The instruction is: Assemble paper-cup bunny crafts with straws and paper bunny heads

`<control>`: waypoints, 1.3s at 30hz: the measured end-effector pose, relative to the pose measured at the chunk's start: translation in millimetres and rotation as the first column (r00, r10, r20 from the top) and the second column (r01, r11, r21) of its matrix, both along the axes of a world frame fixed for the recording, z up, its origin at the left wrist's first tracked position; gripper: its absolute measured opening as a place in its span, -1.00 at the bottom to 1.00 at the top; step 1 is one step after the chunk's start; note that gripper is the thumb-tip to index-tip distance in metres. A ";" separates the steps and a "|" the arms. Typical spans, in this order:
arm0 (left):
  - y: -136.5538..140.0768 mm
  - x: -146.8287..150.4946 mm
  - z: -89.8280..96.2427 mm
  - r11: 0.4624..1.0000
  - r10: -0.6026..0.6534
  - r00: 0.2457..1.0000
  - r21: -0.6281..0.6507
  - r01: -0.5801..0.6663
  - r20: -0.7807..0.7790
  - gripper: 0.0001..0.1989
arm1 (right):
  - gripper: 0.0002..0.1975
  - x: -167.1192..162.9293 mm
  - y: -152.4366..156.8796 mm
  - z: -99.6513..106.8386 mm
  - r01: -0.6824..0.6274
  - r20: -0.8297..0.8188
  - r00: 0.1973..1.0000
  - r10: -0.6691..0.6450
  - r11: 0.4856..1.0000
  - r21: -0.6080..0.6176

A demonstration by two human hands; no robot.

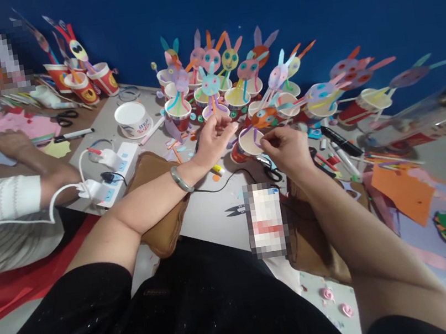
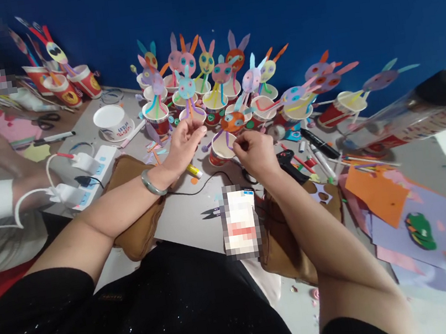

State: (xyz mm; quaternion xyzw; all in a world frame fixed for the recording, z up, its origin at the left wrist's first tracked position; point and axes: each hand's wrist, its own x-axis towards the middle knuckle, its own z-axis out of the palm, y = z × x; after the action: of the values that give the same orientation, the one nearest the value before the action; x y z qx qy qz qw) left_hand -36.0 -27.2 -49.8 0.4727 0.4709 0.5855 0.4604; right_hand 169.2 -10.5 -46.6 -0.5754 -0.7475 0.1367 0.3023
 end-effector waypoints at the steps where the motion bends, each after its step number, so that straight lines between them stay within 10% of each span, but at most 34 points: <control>1: -1.1 -0.1 2.2 1.000 0.004 1.000 -0.011 -0.004 0.011 -0.76 | -0.91 -1.6 0.3 1.2 -0.007 0.018 1.000 0.008 1.000 -0.010; 16: 1.6 -1.1 0.0 1.000 0.029 0.999 0.002 -0.029 0.033 -0.87 | -0.68 3.9 -14.0 16.7 -0.111 0.088 0.990 0.113 0.993 -0.028; 23: 3.5 -6.2 -3.1 1.000 0.008 0.999 0.012 -0.009 0.036 -0.88 | -0.55 24.1 -93.8 38.2 -0.008 0.388 0.921 -0.036 0.994 0.112; 30: 3.0 -7.7 1.3 1.000 -0.004 0.998 -0.019 0.005 0.061 -0.89 | -0.10 36.2 -183.4 3.2 0.103 0.475 0.879 -0.045 0.990 -0.096; 39: 0.5 -11.2 -2.9 0.999 -0.039 0.999 0.027 0.038 0.020 -0.94 | 0.30 10.0 -216.5 -31.9 0.209 0.523 0.845 -0.110 0.968 -0.135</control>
State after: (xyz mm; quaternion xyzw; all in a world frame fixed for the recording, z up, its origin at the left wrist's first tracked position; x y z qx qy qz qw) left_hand -47.2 -26.7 -52.7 0.4817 0.4491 0.5875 0.4701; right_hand 179.3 -227.0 -78.5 -0.6771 -0.7340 0.0229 0.0481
